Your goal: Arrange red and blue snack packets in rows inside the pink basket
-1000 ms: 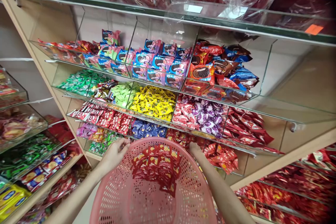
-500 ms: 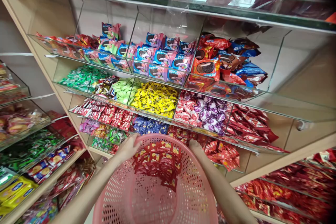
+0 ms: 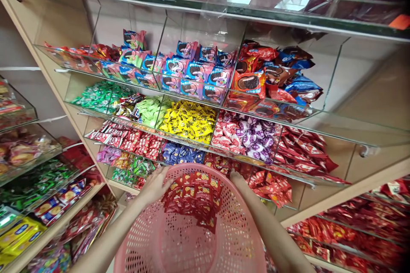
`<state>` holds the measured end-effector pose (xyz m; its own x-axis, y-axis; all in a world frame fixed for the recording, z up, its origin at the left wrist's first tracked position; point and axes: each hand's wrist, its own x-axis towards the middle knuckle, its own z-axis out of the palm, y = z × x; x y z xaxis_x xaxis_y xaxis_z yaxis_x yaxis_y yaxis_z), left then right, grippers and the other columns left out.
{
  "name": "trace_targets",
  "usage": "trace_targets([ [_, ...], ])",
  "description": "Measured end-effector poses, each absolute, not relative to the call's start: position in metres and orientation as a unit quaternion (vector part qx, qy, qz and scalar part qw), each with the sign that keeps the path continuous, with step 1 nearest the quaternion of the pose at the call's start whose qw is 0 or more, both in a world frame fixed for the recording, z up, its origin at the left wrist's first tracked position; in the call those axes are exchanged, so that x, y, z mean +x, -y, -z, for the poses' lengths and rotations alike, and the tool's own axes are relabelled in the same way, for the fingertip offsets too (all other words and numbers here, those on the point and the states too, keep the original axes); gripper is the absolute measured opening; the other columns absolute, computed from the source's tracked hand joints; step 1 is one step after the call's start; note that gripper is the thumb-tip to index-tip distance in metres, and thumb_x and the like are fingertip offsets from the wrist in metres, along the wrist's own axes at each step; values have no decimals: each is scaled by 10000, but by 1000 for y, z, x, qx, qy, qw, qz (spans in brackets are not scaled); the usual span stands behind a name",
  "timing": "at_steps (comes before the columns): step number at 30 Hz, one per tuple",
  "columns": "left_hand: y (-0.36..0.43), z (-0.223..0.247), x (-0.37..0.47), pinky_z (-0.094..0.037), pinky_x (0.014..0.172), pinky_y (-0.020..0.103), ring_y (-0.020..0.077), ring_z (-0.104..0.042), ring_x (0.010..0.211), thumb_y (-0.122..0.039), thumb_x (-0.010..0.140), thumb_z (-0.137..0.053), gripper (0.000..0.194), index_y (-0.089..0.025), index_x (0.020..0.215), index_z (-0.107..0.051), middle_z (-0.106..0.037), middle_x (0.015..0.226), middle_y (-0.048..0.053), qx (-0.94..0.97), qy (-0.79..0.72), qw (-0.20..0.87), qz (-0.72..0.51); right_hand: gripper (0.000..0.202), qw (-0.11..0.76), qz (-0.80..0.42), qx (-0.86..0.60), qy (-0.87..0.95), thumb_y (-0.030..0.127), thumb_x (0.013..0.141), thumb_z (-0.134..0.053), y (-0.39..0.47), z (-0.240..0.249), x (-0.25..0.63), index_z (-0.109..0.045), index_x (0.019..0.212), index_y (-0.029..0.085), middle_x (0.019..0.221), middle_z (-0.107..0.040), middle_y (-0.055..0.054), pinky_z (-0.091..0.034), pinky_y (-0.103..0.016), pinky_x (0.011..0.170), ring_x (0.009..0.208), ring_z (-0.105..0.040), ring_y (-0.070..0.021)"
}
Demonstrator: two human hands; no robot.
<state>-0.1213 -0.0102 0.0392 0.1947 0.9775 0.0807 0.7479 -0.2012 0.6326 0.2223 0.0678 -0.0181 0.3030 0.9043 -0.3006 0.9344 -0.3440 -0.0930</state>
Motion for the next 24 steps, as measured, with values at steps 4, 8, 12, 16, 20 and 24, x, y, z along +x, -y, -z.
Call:
trace_targets([
  [4,12,-40,-121,-300,987,363,237,-372,1215,-429,818,-386,525,-193,1287,-375,-439,1306,91,767,-581,184,-200,568,52,184,814,-549,238,760,-513,-69,18,222,-338,1266,48,1072,-567,-250,-427,-333,772,1006,-566,-268],
  [8,12,-40,-121,-309,981,354,231,-383,1210,-425,820,-385,514,-208,1286,-375,-452,1299,81,773,-578,173,-195,624,48,198,822,-531,236,745,-524,-69,18,222,-289,1289,41,1096,-553,-257,-427,-347,778,1032,-550,-278],
  [12,12,-42,-121,-315,976,356,232,-388,1206,-429,821,-383,518,-200,1285,-376,-451,1300,88,772,-579,174,-198,691,41,202,824,-528,232,704,-568,-68,18,220,-275,1302,48,1123,-544,-246,-426,-346,791,1056,-533,-291],
  [16,12,-42,-122,-314,979,357,230,-391,1201,-431,819,-389,519,-187,1277,-390,-455,1294,98,774,-574,176,-200,626,49,207,822,-529,236,622,-642,-70,8,218,-451,1185,39,1069,-574,-250,-450,-344,722,1001,-562,-325],
  [20,9,-40,-124,-338,958,367,242,-417,1176,-434,815,-394,520,-175,1266,-405,-477,1268,111,776,-570,174,-205,276,45,218,807,-546,271,637,-627,-71,-12,222,-630,844,89,821,-652,-184,-447,-283,587,765,-641,-266],
  [24,5,-36,-125,-338,956,363,237,-417,1174,-431,821,-389,497,-176,1247,-416,-487,1255,109,786,-555,165,-216,356,-8,186,791,-583,411,704,-544,-56,-35,228,-607,878,106,848,-644,-168,-414,-264,567,765,-627,-242],
])
